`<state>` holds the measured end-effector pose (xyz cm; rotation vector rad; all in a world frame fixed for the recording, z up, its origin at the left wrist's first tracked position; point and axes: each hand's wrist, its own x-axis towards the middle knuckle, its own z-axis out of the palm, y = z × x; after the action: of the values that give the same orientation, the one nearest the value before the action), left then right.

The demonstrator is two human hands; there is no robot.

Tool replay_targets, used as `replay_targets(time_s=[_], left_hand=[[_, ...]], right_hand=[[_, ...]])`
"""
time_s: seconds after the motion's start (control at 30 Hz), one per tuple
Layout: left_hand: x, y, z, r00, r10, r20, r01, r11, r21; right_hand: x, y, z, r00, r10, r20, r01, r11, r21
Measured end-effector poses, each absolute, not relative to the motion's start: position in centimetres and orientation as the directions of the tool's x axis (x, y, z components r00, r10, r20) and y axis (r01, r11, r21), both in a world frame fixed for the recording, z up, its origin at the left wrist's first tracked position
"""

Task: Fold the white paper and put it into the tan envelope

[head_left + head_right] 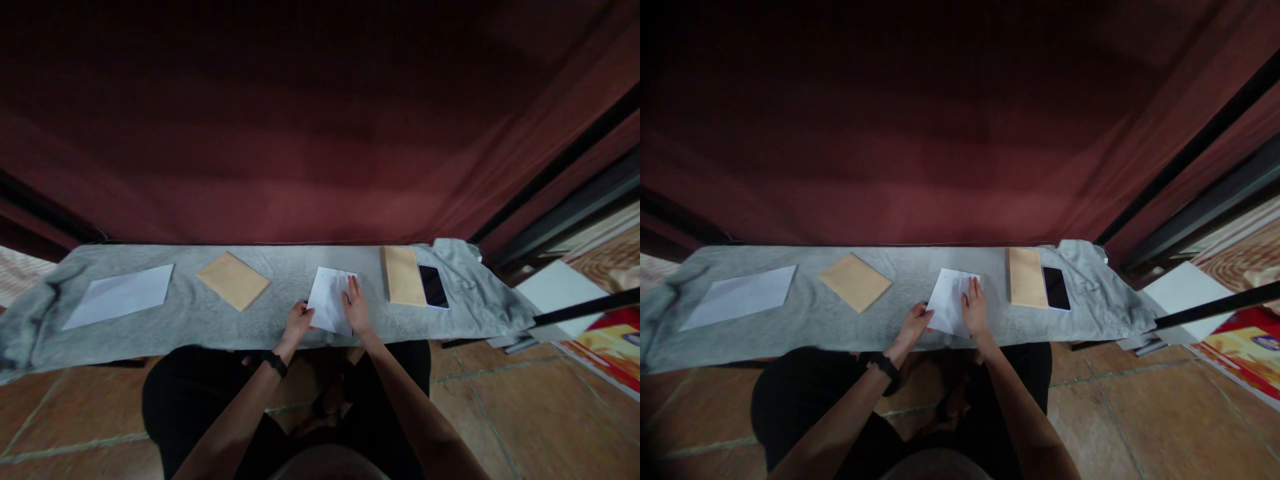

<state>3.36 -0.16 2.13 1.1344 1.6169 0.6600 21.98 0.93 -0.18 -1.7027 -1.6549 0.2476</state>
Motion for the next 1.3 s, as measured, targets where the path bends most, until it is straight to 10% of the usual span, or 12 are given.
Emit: replay_targets(time_s=[0.27,0.47,0.57,0.7,0.8,1.3], left_hand=[[3.7,-0.4,2.5,-0.03,0.864,-0.503,0.462,0.458,0.76],[2.5,-1.0,4.0,-0.019,0.871,-0.491,0.598,0.404,0.692],[2.9,-1.0,4.7,-0.053,0.971,-0.231,0.819,0.174,0.547],[6.5,0.6,4.5,0.321,0.939,0.121,0.835,-0.341,0.433],[10.0,3.2,3.4,0.552,0.825,0.12,0.727,-0.547,0.416],[6.9,7.3,0.5,0.463,0.871,0.162,0.841,-0.49,0.231]], right_hand=[[21.7,-1.6,-1.1,-0.111,0.94,0.323,0.954,0.192,-0.232],[25.2,-0.9,-1.5,-0.083,0.939,0.335,0.965,0.16,-0.208],[25.5,-1.0,-1.6,-0.092,0.938,0.334,0.969,0.162,-0.189],[25.2,-1.1,-1.3,-0.091,0.943,0.32,0.972,0.153,-0.177],[25.3,-1.1,-1.0,-0.108,0.946,0.306,0.97,0.167,-0.175],[25.5,-4.7,0.1,-0.263,0.921,0.286,0.903,0.34,-0.262]])
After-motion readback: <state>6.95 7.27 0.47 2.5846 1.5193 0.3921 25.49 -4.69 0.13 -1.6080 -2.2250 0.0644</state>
